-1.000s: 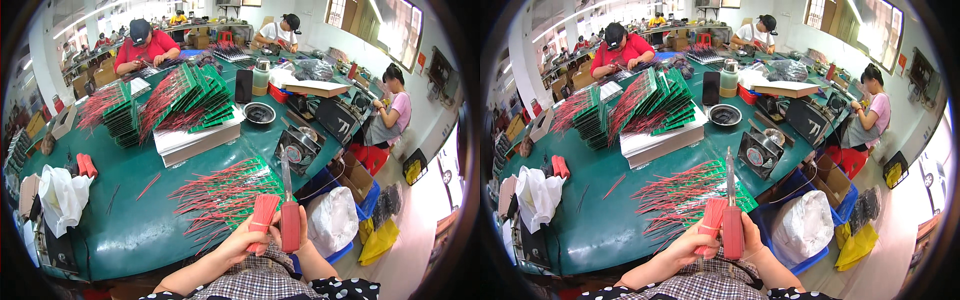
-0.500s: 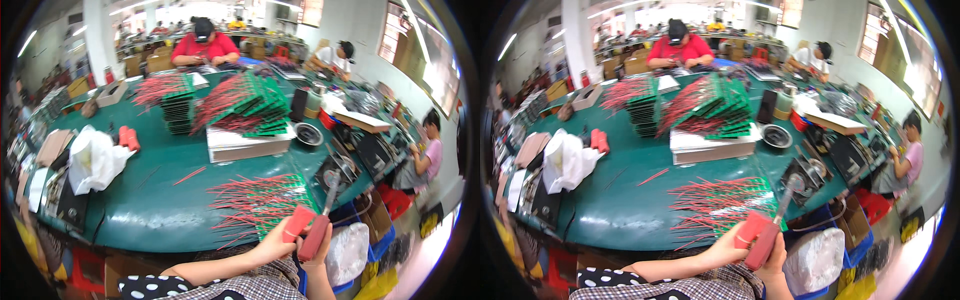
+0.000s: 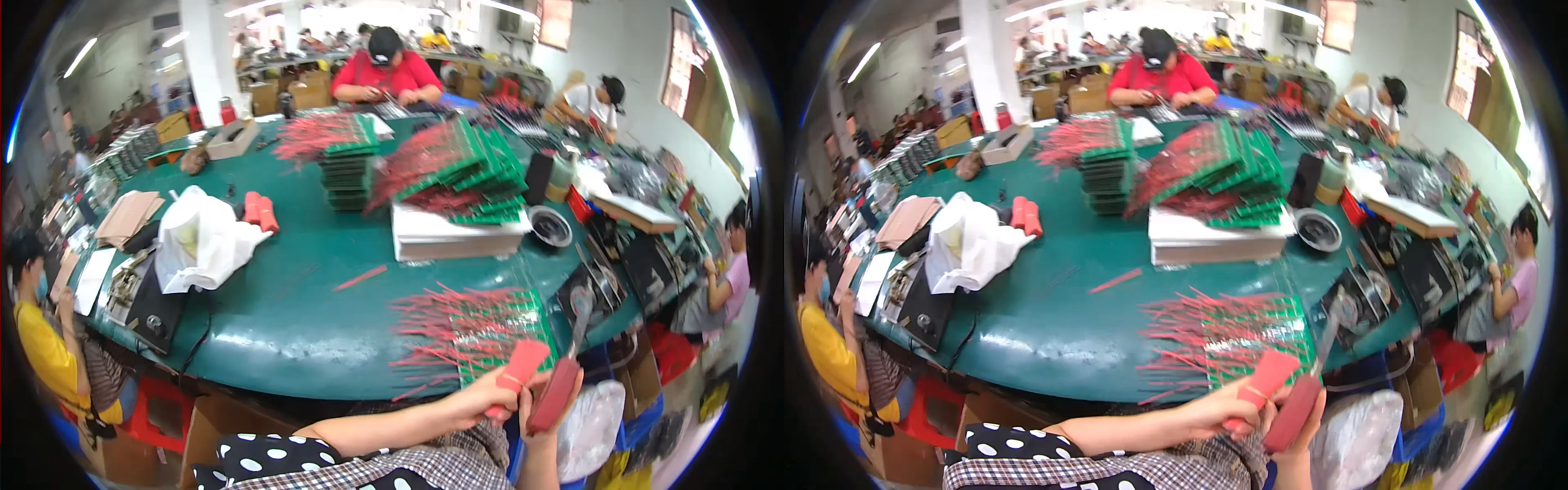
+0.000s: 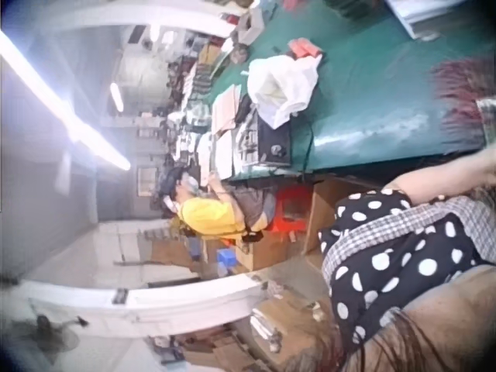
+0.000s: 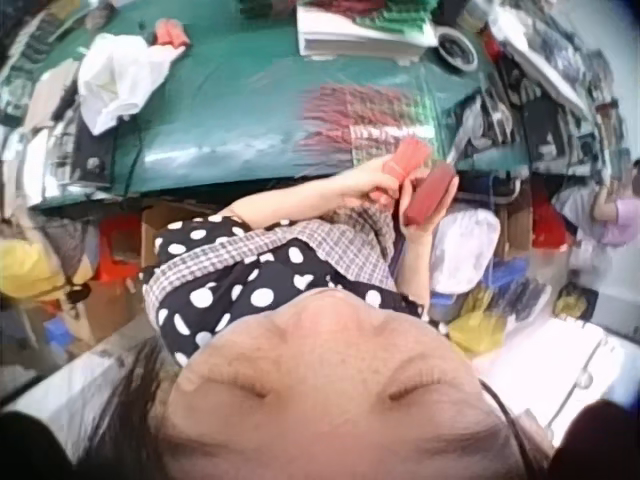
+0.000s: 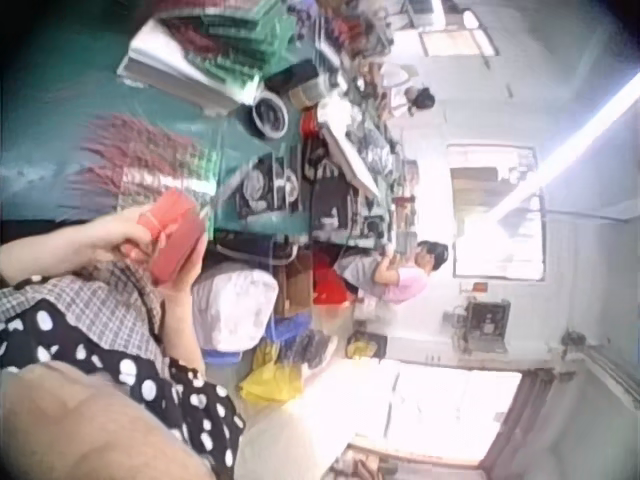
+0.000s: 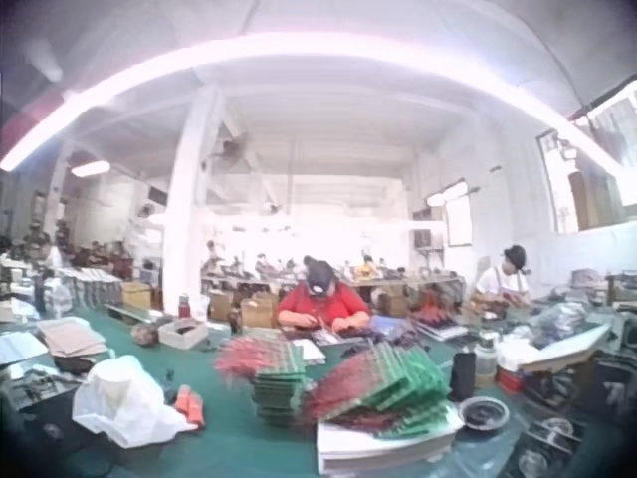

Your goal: The person solders red wires and black wires onto circuit boards using a soldering iron.

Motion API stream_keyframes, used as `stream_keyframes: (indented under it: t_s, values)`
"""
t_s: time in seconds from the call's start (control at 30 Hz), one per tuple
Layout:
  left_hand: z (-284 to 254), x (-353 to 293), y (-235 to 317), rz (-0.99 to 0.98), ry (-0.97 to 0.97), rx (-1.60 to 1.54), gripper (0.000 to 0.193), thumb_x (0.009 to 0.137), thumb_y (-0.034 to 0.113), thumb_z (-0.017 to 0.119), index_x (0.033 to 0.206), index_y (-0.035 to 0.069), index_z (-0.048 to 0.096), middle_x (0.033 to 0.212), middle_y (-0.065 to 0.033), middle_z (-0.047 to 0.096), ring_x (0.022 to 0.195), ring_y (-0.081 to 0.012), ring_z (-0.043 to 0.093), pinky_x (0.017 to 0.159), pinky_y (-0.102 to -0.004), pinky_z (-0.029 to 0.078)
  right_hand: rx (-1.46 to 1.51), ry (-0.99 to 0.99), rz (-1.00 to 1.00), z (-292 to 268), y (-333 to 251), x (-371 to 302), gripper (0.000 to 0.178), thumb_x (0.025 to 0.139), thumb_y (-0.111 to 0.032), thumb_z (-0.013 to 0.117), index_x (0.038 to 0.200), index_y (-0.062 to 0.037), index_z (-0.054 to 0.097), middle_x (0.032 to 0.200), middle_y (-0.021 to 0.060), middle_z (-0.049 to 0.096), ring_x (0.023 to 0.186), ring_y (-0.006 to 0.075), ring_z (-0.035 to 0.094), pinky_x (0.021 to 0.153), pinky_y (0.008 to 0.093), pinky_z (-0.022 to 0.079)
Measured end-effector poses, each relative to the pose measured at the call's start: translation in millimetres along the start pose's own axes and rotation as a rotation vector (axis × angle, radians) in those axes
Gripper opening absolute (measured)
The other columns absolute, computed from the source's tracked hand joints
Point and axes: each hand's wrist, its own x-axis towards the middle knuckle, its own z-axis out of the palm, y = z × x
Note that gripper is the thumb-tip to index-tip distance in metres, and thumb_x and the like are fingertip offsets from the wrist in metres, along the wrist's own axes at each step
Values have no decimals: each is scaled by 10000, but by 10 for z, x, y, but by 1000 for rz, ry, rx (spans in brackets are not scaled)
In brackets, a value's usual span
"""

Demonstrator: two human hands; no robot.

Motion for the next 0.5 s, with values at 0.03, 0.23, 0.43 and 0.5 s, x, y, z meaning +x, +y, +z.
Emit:
stream_keyframes:
  t_s: [0.03, 0.23, 0.43, 0.5]
  values:
    - [-5, -10, 49, -23, 47, -34, 647, 708, -76, 516, 1315, 49, 332, 779, -53, 559, 442, -76, 431, 399, -224, 352, -43, -11, 89, 10, 5, 58, 892, 795, 13, 641, 1418, -47, 5, 788, 81, 571, 690, 165, 573, 617, 275, 485]
    - [56, -78, 187, 132, 247, 222, 570, 684, -78, 570, 1208, 12, 365, 718, -51, 528, 451, -112, 497, 398, -242, 391, 210, 51, 173, 131, 40, 246, 999, 710, 89, 680, 1425, -62, -2, 851, 104, 594, 762, 187, 620, 758, 304, 492]
    - [94, -10, 107, 164, 324, 331, 741, 680, -89, 603, 1334, 42, 281, 865, -63, 546, 558, -126, 536, 462, -254, 432, 99, -84, 48, 13, 78, 232, 1067, 714, 159, 629, 1459, -173, -60, 913, 146, 528, 749, 207, 591, 700, 338, 518]
    - [100, -21, 95, 175, 332, 463, 769, 712, -78, 601, 1373, 61, 234, 936, -70, 540, 584, -121, 533, 470, -243, 425, 46, -90, 31, 3, 91, 198, 1053, 708, 154, 639, 1460, -153, -31, 878, 143, 540, 744, 196, 594, 686, 312, 519]
